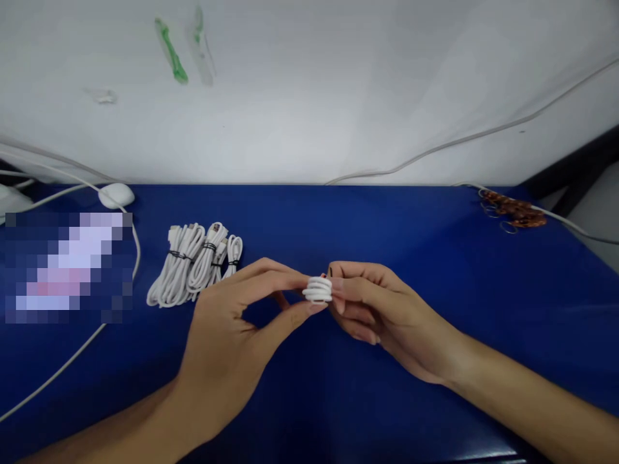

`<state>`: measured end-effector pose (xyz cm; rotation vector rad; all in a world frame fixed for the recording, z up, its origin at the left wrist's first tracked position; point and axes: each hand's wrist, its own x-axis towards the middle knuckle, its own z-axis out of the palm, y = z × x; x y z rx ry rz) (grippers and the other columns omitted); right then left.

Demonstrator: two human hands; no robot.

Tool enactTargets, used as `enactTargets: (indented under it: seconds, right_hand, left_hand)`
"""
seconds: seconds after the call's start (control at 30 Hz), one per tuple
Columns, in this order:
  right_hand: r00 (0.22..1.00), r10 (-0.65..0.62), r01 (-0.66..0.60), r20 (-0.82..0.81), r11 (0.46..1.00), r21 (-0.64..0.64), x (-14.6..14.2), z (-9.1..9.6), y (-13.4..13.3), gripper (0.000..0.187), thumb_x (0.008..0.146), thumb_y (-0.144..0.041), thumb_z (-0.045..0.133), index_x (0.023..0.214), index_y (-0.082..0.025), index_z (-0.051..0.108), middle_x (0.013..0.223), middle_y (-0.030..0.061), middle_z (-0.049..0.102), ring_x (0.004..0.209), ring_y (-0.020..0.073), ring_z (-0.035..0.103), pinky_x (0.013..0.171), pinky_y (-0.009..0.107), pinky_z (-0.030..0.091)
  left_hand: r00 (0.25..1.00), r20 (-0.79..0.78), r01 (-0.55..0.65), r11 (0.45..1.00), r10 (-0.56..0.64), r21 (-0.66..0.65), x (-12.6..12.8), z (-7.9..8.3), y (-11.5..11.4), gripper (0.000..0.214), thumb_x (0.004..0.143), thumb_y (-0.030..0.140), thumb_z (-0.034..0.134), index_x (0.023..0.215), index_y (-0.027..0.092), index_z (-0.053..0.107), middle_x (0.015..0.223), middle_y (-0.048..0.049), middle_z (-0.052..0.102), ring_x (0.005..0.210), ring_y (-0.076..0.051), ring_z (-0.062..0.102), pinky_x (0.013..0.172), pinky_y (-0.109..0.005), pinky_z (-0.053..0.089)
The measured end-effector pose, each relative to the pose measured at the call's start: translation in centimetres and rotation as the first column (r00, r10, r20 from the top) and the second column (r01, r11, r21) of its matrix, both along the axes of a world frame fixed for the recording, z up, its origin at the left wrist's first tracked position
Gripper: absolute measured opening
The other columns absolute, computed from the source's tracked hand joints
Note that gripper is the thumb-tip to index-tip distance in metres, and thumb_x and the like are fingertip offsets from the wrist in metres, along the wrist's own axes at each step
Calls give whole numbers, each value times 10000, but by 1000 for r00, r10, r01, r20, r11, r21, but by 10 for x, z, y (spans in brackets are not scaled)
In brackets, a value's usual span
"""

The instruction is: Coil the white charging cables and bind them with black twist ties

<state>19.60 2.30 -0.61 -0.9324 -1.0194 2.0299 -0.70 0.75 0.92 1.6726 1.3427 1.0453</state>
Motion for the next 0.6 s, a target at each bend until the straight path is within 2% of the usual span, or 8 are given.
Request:
enactTargets:
  seconds: [0.1,0.17,0.23,0.33,0.4,0.5,0.6]
  right_hand:
    - [1000,21,-22,-24,999,-43,0,0,2,357,1009,-354,701,715,-194,577,580,-97,326,476,70,244,458,244,177]
    - [999,17,-18,30,998,53,0,-1,2,344,1015,-355,701,729,-191,602,572,-90,369,482,75,291,461,242,212]
    - [989,-56,26,136,977,212,1,-2,2,295,1013,-358,736,790,-189,641,612,-71,467,526,83,376,483,234,274]
    - [936,-213,78,281,901,426,2,-3,0,155,1020,-349,769,1027,-218,686,790,-39,615,658,108,512,555,230,388]
    - [908,-250,37,337,848,528,2,-3,-1,164,1054,-345,732,1169,-246,669,873,-31,648,696,119,546,577,241,424]
    - [883,-251,-75,397,759,647,3,-4,-3,131,1083,-318,685,1175,-232,652,871,-38,627,633,106,509,547,251,411]
    - [854,-298,-164,427,623,765,4,-6,-3,98,1098,-269,662,1166,-202,641,878,-33,618,641,102,524,569,254,420]
  left_hand:
    - [997,-73,-3,998,8,69,0,-1,-1,227,877,141,853,898,367,862,915,126,829,766,-100,746,699,-170,554]
    - [997,-77,-5,998,9,57,0,-1,-1,213,887,156,849,897,368,854,912,128,823,767,-100,741,687,-170,546]
    - [998,-55,-3,1000,3,1,0,-2,0,157,901,219,857,895,375,848,898,124,814,768,-109,730,661,-177,533]
    - [999,50,22,986,-14,-168,0,-2,1,64,921,314,855,943,374,851,936,103,825,831,-134,745,642,-183,526]
    - [987,159,66,960,-23,-272,1,-1,3,69,931,336,846,996,357,858,961,81,830,879,-148,756,688,-180,544]
    - [945,327,132,917,-2,-376,1,0,6,88,909,348,873,979,297,864,846,53,789,812,-139,719,736,-176,557]
    - [881,472,214,849,46,-482,1,1,9,134,909,370,881,911,239,854,748,37,723,731,-131,657,704,-182,556]
